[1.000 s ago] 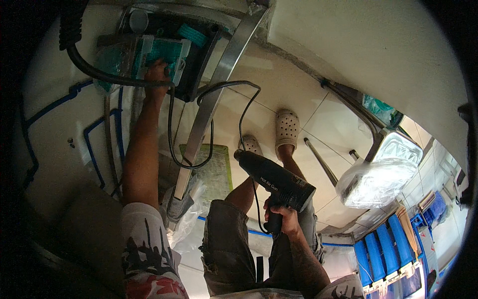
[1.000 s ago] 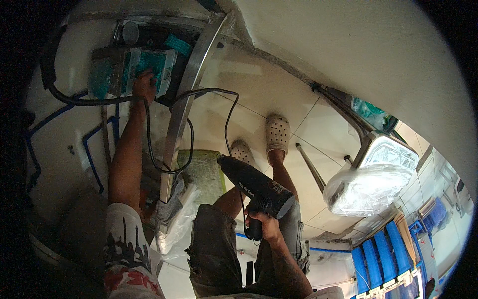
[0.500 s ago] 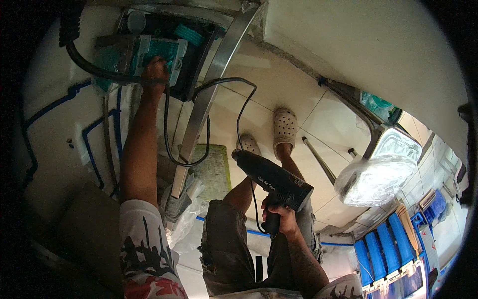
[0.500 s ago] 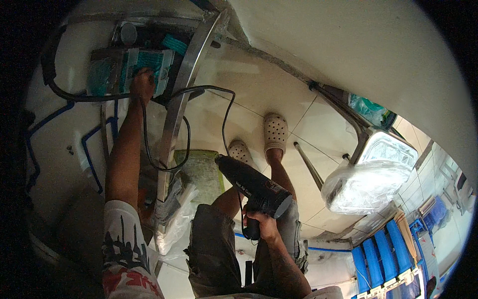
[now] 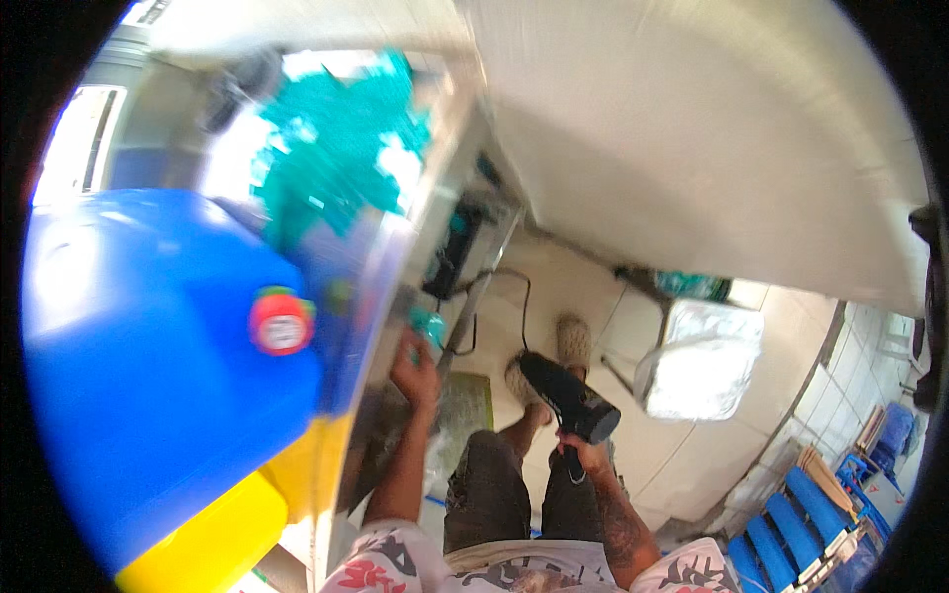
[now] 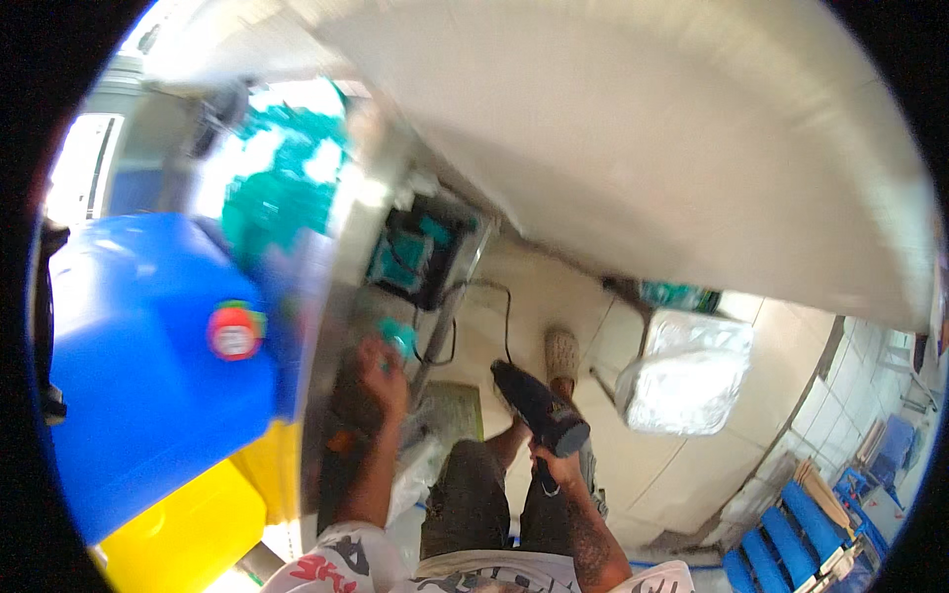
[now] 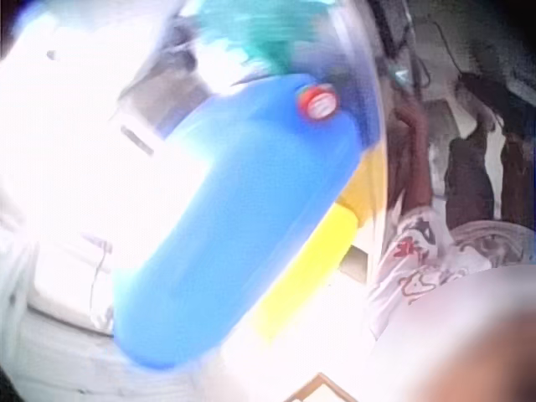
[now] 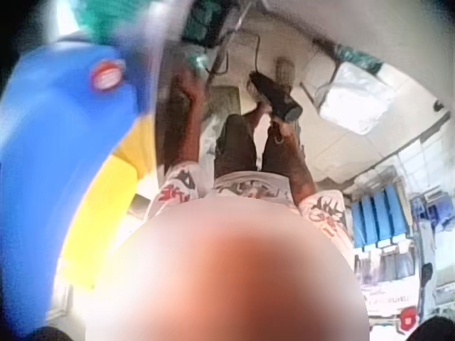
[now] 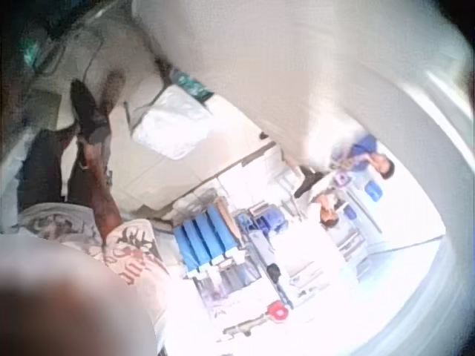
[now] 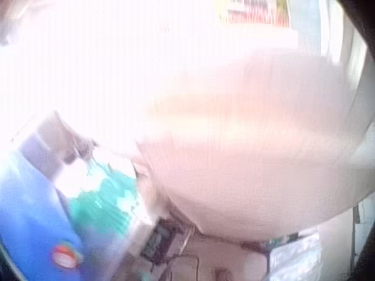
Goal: The person pours water from a blue container into a sink, then wipes the container with a cloth. They use a hot air gun to heat and attach a green plastic piece to the container's spout area, pressing it into place.
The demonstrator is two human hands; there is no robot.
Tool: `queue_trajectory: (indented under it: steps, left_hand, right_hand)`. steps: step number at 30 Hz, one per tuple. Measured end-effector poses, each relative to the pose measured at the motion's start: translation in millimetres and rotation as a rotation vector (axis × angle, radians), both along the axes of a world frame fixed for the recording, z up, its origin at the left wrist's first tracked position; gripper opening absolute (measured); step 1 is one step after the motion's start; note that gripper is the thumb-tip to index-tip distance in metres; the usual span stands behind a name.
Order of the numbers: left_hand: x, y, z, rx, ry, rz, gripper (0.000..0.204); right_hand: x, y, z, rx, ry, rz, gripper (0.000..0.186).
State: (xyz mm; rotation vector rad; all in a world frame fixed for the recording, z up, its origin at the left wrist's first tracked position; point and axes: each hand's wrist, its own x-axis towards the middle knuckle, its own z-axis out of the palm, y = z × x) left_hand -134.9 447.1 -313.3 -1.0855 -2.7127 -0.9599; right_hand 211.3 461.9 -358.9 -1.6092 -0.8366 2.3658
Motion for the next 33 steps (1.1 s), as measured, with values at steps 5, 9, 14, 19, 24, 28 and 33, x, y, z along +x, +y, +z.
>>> queue_trajectory:
  steps: [5, 9, 14, 19, 24, 28, 33]
  left_hand:
    - [109.0, 61.8, 181.8, 0.286, -0.274, -0.321, 0.014]
    - [66.2, 166.5, 282.2, 0.497, -0.15, -0.203, 0.017]
    - [-25.5, 241.4, 324.5, 0.253, 0.04, -0.045, 0.03]
    - [-50.8, 250.2, 306.5, 0.114, -0.083, 0.1, 0.067]
    - [-45.1, 230.5, 280.1, 0.282, -0.313, 0.171, 0.082]
    - [-37.9, 219.0, 284.4, 0.285, -0.044, 0.128, 0.078]
    - [-22.3, 223.9, 317.8, 0.452, -0.253, 0.043, 0.084]
  right_hand:
    - [21.8, 61.0, 99.1, 0.013, 0.125, -0.077, 0.021]
    - [38.1, 106.0, 154.0, 0.043, 0.227, -0.088, 0.022]
    - [51.1, 147.8, 191.5, 0.206, 0.219, -0.099, 0.025]
    - [53.7, 169.3, 210.9, 0.245, 0.186, -0.099, 0.025]
    - [50.2, 186.8, 222.6, 0.247, 0.202, -0.047, 0.02]
    - [42.9, 204.6, 227.8, 0.243, 0.242, 0.085, 0.025]
    - [28.5, 221.5, 230.8, 0.208, 0.288, 0.094, 0.023]
